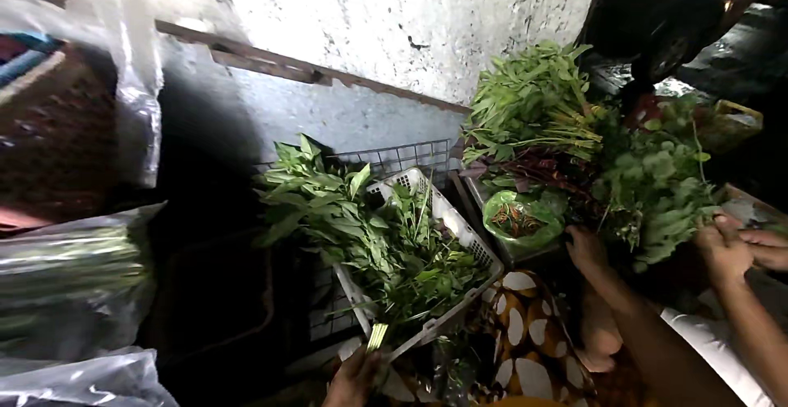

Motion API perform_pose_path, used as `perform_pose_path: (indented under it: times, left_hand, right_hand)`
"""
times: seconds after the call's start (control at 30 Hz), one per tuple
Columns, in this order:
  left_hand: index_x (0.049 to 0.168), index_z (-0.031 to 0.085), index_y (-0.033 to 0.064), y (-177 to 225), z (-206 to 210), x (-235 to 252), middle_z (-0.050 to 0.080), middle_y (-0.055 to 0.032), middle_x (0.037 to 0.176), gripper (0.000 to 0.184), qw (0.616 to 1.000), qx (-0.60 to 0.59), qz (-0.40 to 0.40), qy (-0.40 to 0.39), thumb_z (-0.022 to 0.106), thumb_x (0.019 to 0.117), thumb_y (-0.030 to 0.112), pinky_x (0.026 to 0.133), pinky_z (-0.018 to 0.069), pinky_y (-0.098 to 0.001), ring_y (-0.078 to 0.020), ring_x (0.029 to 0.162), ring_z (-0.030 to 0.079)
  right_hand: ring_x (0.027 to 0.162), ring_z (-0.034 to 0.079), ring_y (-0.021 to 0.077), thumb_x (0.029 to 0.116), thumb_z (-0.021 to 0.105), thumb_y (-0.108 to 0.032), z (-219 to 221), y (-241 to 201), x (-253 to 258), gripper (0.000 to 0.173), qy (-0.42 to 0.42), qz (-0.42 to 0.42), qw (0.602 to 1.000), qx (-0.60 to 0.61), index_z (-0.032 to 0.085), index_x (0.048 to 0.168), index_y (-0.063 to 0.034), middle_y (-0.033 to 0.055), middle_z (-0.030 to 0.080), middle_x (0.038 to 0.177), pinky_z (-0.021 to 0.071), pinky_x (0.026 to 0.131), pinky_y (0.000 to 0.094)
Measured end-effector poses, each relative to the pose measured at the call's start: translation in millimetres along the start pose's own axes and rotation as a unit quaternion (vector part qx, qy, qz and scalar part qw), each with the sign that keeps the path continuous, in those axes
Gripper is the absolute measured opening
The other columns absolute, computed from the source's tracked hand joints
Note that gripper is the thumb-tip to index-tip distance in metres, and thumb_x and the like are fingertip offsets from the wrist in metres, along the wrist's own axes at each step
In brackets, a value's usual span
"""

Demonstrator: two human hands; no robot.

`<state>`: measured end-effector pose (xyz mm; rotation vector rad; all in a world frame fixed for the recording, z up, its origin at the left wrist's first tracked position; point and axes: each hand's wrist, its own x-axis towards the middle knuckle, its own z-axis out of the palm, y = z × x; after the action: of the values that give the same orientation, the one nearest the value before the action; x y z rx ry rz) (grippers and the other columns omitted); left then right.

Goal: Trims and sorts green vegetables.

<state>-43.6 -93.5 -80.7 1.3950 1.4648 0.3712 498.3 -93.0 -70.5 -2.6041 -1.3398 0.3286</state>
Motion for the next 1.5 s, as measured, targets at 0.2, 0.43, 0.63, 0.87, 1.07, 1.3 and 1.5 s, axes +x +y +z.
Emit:
perform_pose_path:
  times: [0.2,0.43,0.63,0.87,1.07,1.3,1.5]
  left_hand:
    - [0.125,0.063,0.0035,9,-2,-12,0.064,-0.0071,0.091,0.028,0.999,0.010,0.005,0.030,0.051,0.1078,0.023,0.069,0.0533,-0.0359,-0.0133,0.074,0.060]
    - [0.132,0.060,0.0040,79,13,-22,0.067,-0.0136,0.098,0.035,0.994,0.088,0.063,0.006,0.051,0.1075,0.027,0.080,0.0545,-0.0475,-0.0233,0.083,0.065]
    - [0.131,0.058,0.0022,104,10,-34,0.060,-0.0047,0.080,0.035,0.993,0.055,0.108,0.012,0.048,0.1071,0.026,0.063,0.0529,-0.0366,-0.0147,0.065,0.058]
    - [0.127,0.059,0.0007,130,4,-21,0.062,-0.0088,0.083,0.037,0.988,0.061,0.134,0.044,0.047,0.1085,0.030,0.068,0.0540,-0.0418,-0.0188,0.069,0.060]
    - [0.128,0.059,0.0066,156,10,-4,0.062,-0.0074,0.083,0.036,0.984,0.074,0.160,0.015,0.045,0.1092,0.033,0.068,0.0547,-0.0422,-0.0195,0.068,0.060]
    - [0.126,0.058,0.0059,193,2,6,0.060,-0.0107,0.087,0.044,0.985,0.110,0.129,-0.002,0.041,0.1100,0.043,0.069,0.0551,-0.0452,-0.0234,0.071,0.061]
    - [0.130,0.059,0.0018,206,15,17,0.066,-0.0209,0.107,0.049,0.975,0.181,0.126,-0.007,0.040,0.1106,0.043,0.091,0.0517,-0.0565,-0.0352,0.100,0.066]
  right_hand:
    - [0.129,0.058,0.0408,0.1057,0.050,-0.026,-34,-33,-10,0.037,0.002,0.017,0.998,-0.053,0.065,0.134,-0.0069,0.0197,0.064,0.136,0.0411,0.109,0.0626]
    - [0.130,0.058,0.0327,0.1063,0.052,-0.026,0,-117,35,0.037,-0.046,-0.099,0.984,0.143,0.065,0.131,-0.0021,0.0196,0.063,0.135,0.0435,0.113,0.0503]
    - [0.129,0.059,0.0364,0.1059,0.049,-0.020,18,-150,37,0.036,-0.054,0.010,0.992,0.111,0.059,0.139,-0.0079,0.0184,0.062,0.139,0.0474,0.107,0.0565]
    - [0.125,0.060,0.0361,0.1041,0.058,-0.025,-19,-147,31,0.031,-0.033,-0.044,0.983,0.173,0.067,0.122,-0.0021,0.0202,0.065,0.130,0.0465,0.107,0.0554]
    - [0.122,0.061,0.0392,0.1018,0.063,-0.023,-42,-133,33,0.033,-0.047,-0.076,0.976,0.199,0.065,0.121,0.0032,0.0252,0.065,0.126,0.0464,0.106,0.0571]
    - [0.075,0.064,0.0144,0.0987,0.057,-0.004,-60,-133,17,0.013,-0.102,-0.058,0.754,0.647,0.053,0.111,-0.0009,0.0076,0.066,0.092,0.0565,0.072,0.0320]
    - [0.096,0.072,0.0189,0.1010,0.045,-0.001,-79,-178,-40,0.033,-0.233,-0.366,0.741,0.513,0.063,0.129,0.0000,0.0126,0.061,0.141,0.0619,0.079,0.0365]
